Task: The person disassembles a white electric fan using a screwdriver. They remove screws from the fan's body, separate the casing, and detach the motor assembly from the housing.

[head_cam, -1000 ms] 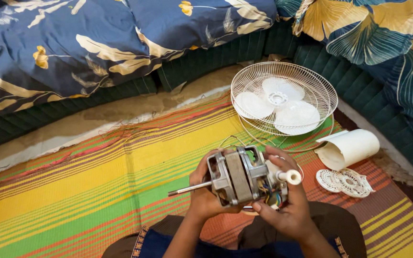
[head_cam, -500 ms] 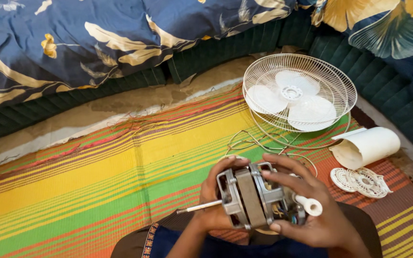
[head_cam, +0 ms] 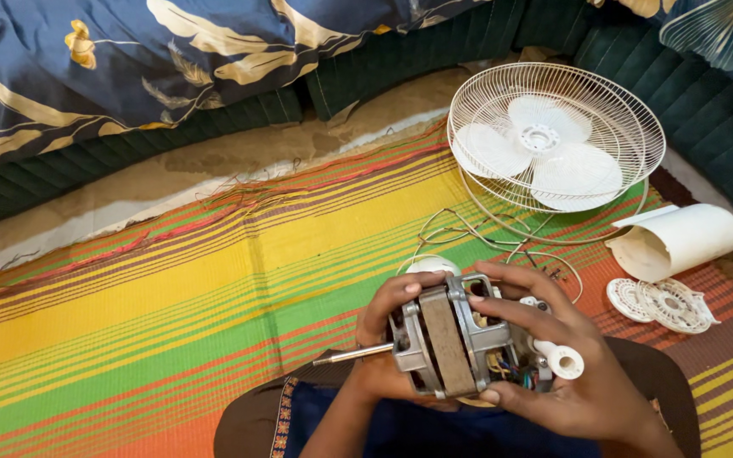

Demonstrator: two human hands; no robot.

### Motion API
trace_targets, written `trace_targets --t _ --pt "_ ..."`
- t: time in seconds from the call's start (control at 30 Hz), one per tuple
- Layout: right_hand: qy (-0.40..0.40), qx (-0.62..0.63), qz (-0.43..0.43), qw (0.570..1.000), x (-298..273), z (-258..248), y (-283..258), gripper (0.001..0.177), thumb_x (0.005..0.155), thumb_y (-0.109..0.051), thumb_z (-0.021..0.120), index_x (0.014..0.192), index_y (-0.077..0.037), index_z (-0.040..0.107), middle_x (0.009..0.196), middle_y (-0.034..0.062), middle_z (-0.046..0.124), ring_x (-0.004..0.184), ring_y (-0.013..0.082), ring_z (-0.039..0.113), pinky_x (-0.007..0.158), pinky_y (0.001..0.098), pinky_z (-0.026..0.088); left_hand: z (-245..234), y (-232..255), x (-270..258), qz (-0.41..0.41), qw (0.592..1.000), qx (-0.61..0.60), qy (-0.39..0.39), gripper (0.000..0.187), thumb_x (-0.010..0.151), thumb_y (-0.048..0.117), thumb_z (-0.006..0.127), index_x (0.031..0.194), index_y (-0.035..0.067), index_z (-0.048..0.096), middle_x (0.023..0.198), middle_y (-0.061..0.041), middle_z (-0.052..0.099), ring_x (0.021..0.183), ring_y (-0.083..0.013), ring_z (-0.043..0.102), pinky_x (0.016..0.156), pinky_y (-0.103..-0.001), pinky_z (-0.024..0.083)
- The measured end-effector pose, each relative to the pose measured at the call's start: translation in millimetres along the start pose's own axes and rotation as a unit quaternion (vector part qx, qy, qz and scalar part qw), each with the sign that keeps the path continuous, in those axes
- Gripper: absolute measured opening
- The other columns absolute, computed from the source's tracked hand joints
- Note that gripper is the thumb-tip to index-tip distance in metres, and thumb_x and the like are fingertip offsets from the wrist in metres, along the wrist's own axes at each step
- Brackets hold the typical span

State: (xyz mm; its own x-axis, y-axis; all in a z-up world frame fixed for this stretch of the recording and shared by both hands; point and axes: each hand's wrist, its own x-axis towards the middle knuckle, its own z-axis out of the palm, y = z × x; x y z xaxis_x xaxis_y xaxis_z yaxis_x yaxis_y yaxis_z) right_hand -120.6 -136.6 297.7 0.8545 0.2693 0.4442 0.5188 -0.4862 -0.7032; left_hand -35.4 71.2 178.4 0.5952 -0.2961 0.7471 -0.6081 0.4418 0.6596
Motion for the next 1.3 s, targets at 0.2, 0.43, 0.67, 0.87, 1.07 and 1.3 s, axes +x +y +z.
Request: trace_targets --t 0.2,0.43,0.67,0.87,1.07,1.3 --pt "0.020 -0.012 -0.017 1.000 1.6 7.4 -4.0 0.073 0.072 -0.032 0.086 0.138 -0.010 0.062 0.153 0.0205 0.051 0.140 0.0364 0.055 0.113 0.0460 0.044 -5.8 10.3 5.2 0.009 0.999 0.052 -0.006 0.115 0.058 0.041 0.101 0.154 0.018 0.043 0.146 -0.018 0.060 0.135 -0.0329 0.064 0.113 -0.045 0.052" --pt "0.004 0.022 -0.038 0.999 -8.6 6.3 -37.2 0.072 0.071 -0.026 0.088 0.136 -0.011 0.063 0.154 0.0227 0.049 0.141 0.0382 0.055 0.113 0.0468 0.045 -8.5 35.7 -5.5 0.060 0.997 0.050 0.006 0.100 0.067 0.038 0.094 0.151 0.014 0.046 0.140 -0.021 0.061 0.128 -0.0364 0.067 0.111 -0.053 0.059" --pt "-0.076 -0.075 -0.084 0.991 12.5 -6.4 -68.2 0.069 0.077 -0.028 0.086 0.138 -0.010 0.061 0.151 0.0240 0.047 0.140 0.0421 0.052 0.112 0.0489 0.044 21.6 -11.2 -26.1 0.070 0.968 -0.206 0.127 0.064 0.092 0.016 0.085 0.143 0.016 0.048 0.139 -0.019 0.056 0.131 -0.0350 0.060 0.120 -0.063 0.050" --pt "-0.065 -0.077 -0.075 0.992 30.8 -5.6 -52.4 0.095 0.073 -0.035 0.088 0.150 -0.009 0.040 0.155 0.0253 0.042 0.145 0.0416 0.045 0.115 0.0513 0.040 30.9 -28.7 -24.9 0.005 0.936 -0.290 0.200 0.093 0.076 0.021 0.091 0.151 0.019 0.035 0.146 -0.013 0.044 0.142 -0.0301 0.046 0.125 -0.052 0.039" --pt "0.083 -0.006 -0.108 0.991 13.7 27.3 15.8 0.113 0.070 -0.045 0.089 0.156 -0.009 0.025 0.160 0.0215 0.031 0.153 0.0397 0.031 0.121 0.0506 0.033 4.7 -29.7 -18.4 0.026 0.969 -0.147 0.198 0.094 0.078 0.026 0.086 0.153 0.015 0.032 0.148 -0.013 0.044 0.141 -0.0297 0.046 0.125 -0.048 0.037" --pt "0.061 -0.182 -0.021 0.981 -5.2 97.3 106.1 0.107 0.051 -0.031 0.095 0.140 -0.003 0.042 0.133 0.0233 0.053 0.123 0.0443 0.052 0.101 0.0547 0.041 -20.9 -28.3 -21.6 0.015 0.958 -0.194 0.212 0.086 0.081 0.022 0.081 0.153 0.012 0.035 0.146 -0.014 0.047 0.138 -0.0300 0.049 0.122 -0.048 0.040"
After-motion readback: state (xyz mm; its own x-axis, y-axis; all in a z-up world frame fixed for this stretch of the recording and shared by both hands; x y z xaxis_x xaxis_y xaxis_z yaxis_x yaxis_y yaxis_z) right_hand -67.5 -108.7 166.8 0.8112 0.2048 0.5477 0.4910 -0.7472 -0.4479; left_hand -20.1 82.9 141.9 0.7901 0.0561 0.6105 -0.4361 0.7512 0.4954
